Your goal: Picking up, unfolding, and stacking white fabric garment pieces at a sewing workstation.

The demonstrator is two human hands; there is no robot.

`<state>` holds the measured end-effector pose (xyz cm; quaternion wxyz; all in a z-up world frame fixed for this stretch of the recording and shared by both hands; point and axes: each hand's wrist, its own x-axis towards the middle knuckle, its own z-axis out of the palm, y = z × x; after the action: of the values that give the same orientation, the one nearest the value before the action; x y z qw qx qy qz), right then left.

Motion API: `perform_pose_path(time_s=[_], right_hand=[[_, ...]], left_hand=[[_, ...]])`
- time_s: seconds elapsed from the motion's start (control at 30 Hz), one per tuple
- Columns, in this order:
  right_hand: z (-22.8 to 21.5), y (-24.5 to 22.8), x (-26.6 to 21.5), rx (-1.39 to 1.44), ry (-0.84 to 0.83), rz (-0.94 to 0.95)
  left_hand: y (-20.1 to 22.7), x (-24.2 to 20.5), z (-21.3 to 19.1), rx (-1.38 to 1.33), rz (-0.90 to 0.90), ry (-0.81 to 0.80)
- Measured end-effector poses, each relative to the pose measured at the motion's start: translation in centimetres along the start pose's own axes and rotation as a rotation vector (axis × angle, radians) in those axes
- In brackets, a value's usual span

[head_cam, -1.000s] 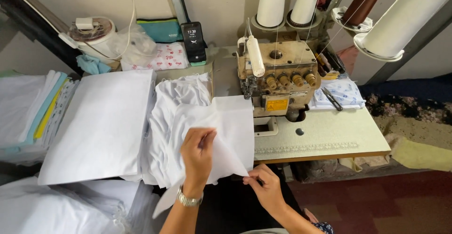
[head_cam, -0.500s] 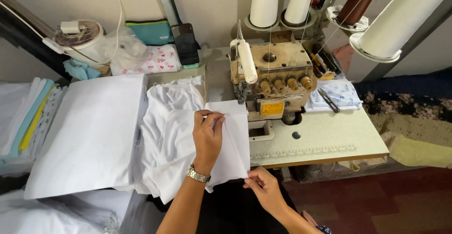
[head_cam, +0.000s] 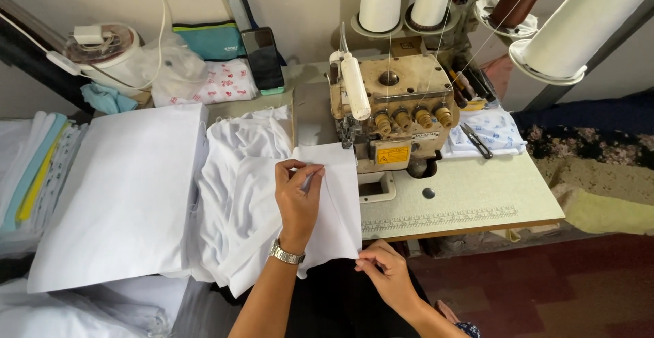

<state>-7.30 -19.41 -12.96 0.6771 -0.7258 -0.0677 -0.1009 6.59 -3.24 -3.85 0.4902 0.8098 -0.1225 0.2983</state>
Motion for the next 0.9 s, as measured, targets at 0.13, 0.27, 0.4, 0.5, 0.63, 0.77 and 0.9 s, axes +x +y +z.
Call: perform_pose_path(time_s=[0.13,0.27,0.4,0.5,0.63,0.77,0.9], right_hand=[[0.1,-0.7,0.0,-0.077,-0.009,-0.094],[0.2,-1.2,-0.1,-0.104,-0.012,-0.108],[0.3,-2.2,-0.1,-0.109,-0.009,-0.123],[0.3,-2.6,0.0,-0.094,-0.007,-0.151],[0.4,-3.0,-0.1,-0.105,0.005,-0.188],[0.4,-3.2,-0.1,-0.127,0.012,-0.187],[0.4,-3.5,0.0,-0.119,0.014,-0.203]], left_hand=[[-0.1,0.1,0.0,-0.005,0.002,-0.001],[0.1,0.1,0.0,-0.023,-0.006,0.007],[0.3,0.4,-0.2,-0.012,-0.003,0.008],[0.5,0.6,-0.2,-0.015,-0.018,0.003],[0.5,0.8,-0.2,0.027,-0.048,-0.013],[0.6,0.8,-0.3,0.042,-0.057,-0.021],[0.6,1.0,-0.3,0.041,-0.057,-0.02]])
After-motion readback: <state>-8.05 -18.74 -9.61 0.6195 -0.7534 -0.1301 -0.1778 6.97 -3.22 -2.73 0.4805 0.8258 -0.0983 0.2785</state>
